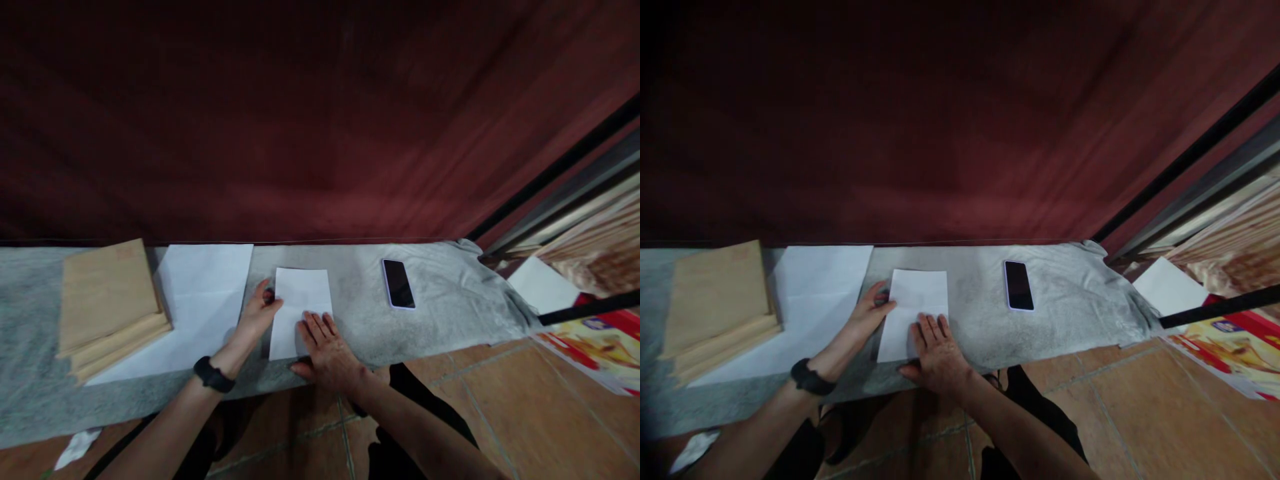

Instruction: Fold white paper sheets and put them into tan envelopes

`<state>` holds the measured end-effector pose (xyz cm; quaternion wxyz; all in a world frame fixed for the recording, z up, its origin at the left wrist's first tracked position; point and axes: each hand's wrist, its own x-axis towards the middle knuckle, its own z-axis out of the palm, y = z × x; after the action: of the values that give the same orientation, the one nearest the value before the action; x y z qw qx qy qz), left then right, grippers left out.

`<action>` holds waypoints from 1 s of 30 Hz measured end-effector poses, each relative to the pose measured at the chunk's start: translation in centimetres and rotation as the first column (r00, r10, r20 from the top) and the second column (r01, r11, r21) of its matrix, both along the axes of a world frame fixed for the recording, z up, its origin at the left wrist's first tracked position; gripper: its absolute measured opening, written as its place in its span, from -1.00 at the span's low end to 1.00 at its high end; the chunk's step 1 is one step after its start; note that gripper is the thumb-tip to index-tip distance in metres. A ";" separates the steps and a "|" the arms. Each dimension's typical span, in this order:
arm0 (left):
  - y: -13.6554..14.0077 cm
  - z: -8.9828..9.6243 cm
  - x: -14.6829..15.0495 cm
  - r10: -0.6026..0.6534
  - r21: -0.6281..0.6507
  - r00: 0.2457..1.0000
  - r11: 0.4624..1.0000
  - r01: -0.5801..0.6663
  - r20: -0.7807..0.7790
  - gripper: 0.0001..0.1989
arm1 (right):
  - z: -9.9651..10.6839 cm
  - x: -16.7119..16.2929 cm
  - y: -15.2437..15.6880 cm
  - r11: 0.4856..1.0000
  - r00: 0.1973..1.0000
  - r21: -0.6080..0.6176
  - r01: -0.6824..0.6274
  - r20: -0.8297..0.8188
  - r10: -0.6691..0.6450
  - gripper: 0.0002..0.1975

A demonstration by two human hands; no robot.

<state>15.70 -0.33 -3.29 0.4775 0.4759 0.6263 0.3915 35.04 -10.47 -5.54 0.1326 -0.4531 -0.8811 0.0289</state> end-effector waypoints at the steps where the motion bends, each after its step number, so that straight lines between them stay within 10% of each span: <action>1: -0.1 0.3 0.1 0.031 -0.068 0.994 0.997 -0.024 0.105 -0.29 | 0.0 -0.2 0.0 1.000 1.000 -0.001 0.009 -0.009 -0.009 -0.15; 8: 0.3 3.1 0.1 0.103 -0.155 0.743 0.988 0.001 0.661 -0.55 | 3.1 0.9 2.3 0.983 0.918 -0.146 0.115 -0.362 -0.161 -0.52; 10: 0.5 3.7 -0.1 0.138 -0.157 0.682 0.987 -0.034 0.718 -0.67 | 4.7 2.0 3.6 0.951 0.701 -0.255 0.174 -0.647 -0.301 -0.64; 12: 0.7 4.0 -0.3 0.205 -0.179 0.673 0.978 -0.109 0.711 -0.71 | 6.1 3.1 4.7 0.892 0.320 -0.405 0.202 -0.833 -0.451 -0.68; 14: 0.8 4.0 -0.4 0.241 -0.205 0.670 0.970 -0.133 0.703 -0.69 | 6.9 3.8 5.5 0.839 -0.012 -0.540 0.074 -0.841 -0.540 -0.64; 16: 0.9 3.8 -0.5 0.211 -0.209 0.664 0.974 -0.084 0.717 -0.64 | 6.9 4.1 6.1 0.780 -0.164 -0.617 -0.100 -0.763 -0.625 -0.58; 21: 1.2 2.1 -0.9 0.096 -0.098 0.832 0.994 -0.050 0.546 -0.35 | 3.9 4.1 7.2 0.661 -0.142 -0.733 -0.162 -0.645 -0.751 -0.59; 26: 1.6 -0.2 -1.1 0.009 0.047 0.992 0.999 -0.015 0.127 -0.19 | 1.0 4.7 8.6 0.661 0.127 -0.716 0.223 -0.651 -0.748 -0.63; 30: 1.5 -0.4 -1.0 -0.077 0.059 0.957 0.993 0.097 -0.279 -0.23 | 1.1 5.4 8.6 0.706 0.317 -0.538 0.461 -0.643 -0.697 -0.49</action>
<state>14.68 1.19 -3.72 0.3847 0.5700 0.6506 0.3221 40.44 -1.84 -4.39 0.4629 -0.6851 -0.4776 0.2970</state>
